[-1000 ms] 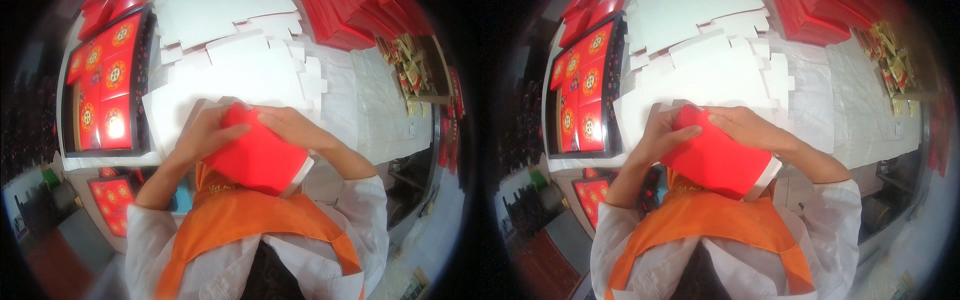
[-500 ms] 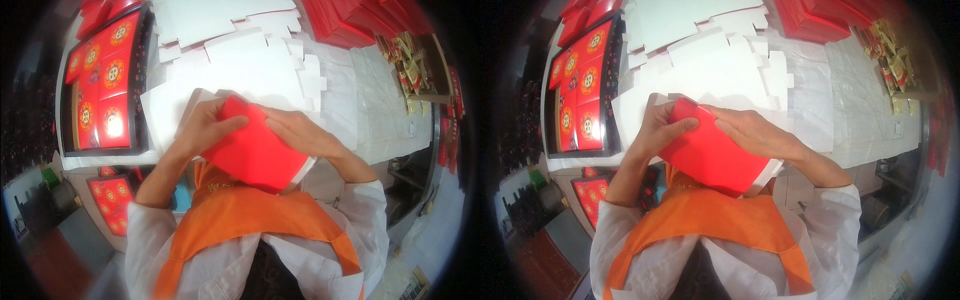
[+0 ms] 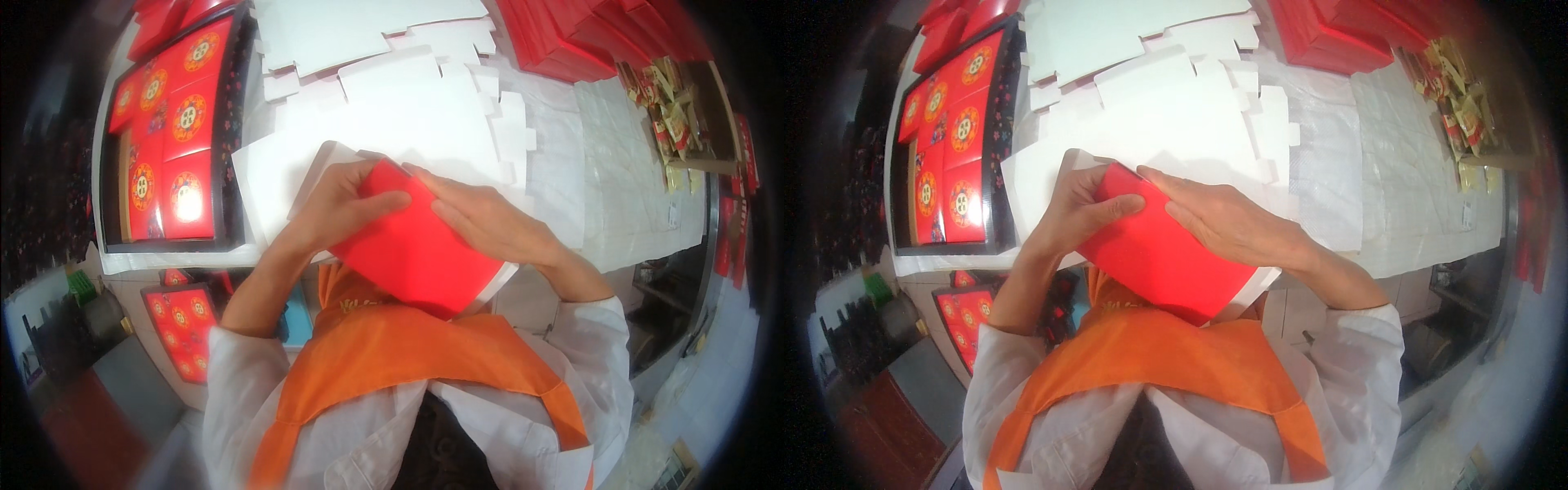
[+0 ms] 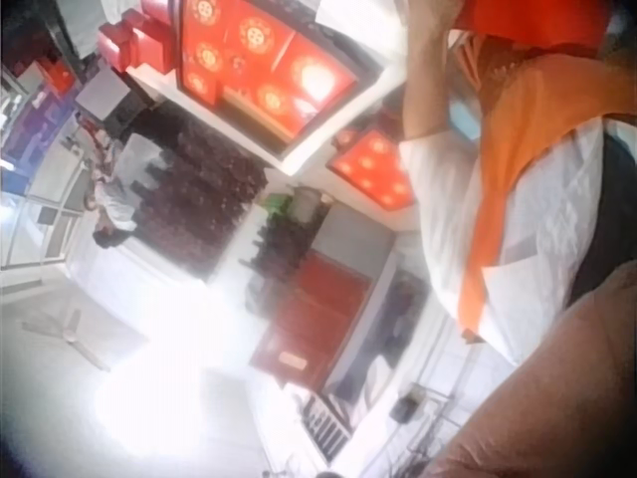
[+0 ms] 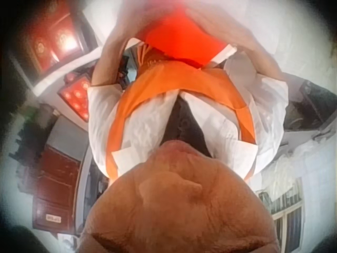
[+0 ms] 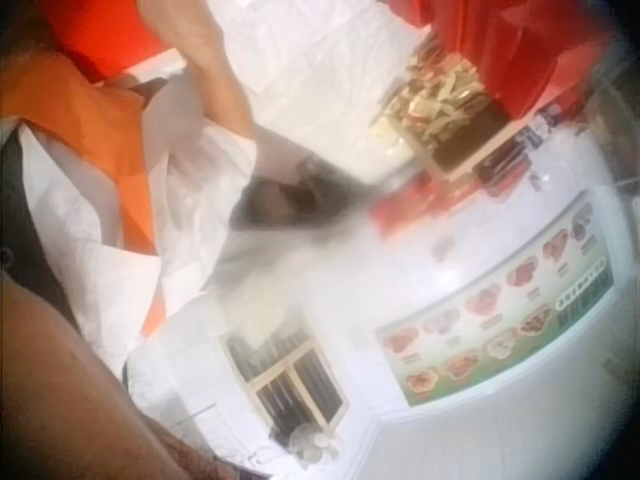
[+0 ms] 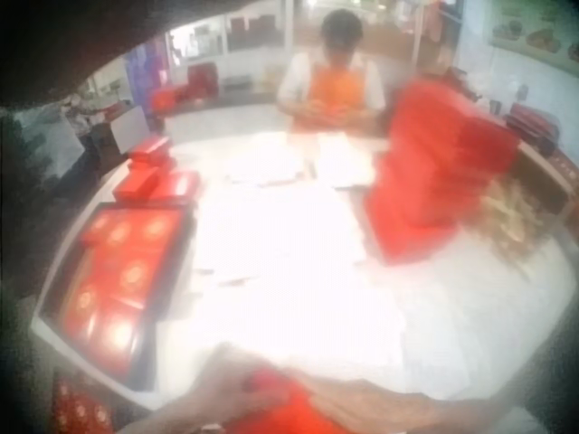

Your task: The person assembles small red gift boxes by folding flat white cardboard pieces into rectangular shapes. They place a small wrapped item inside each box, fold the flaps to close it, and stack the finished boxes on the table. The process is repeated continuously with a steady rhythm.

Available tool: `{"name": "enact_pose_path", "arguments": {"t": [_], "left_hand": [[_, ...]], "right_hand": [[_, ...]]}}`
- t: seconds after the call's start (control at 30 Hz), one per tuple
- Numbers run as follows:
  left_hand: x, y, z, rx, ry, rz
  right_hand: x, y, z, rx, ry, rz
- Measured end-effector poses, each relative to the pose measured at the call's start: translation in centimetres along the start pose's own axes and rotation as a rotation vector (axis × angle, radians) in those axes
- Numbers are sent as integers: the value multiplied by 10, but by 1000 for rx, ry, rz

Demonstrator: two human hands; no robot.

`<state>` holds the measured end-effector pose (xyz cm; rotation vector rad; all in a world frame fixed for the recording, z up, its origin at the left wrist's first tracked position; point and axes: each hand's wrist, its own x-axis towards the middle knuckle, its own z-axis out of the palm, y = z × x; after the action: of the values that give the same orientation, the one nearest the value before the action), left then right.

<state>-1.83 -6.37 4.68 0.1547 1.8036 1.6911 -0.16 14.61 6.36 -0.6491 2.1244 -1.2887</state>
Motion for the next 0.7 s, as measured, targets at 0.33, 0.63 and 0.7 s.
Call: {"name": "enact_pose_path", "arguments": {"t": [0.33, 0.63, 0.7], "left_hand": [[1, 7, -2, 62, 3, 39], [5, 17, -22, 94, 51, 107], [6, 22, -31, 125, 23, 211]], "right_hand": [[3, -2, -4, 31, -21, 11], [-2, -3, -20, 139, -33, -6], [-3, -2, -22, 228, -68, 39]]}}
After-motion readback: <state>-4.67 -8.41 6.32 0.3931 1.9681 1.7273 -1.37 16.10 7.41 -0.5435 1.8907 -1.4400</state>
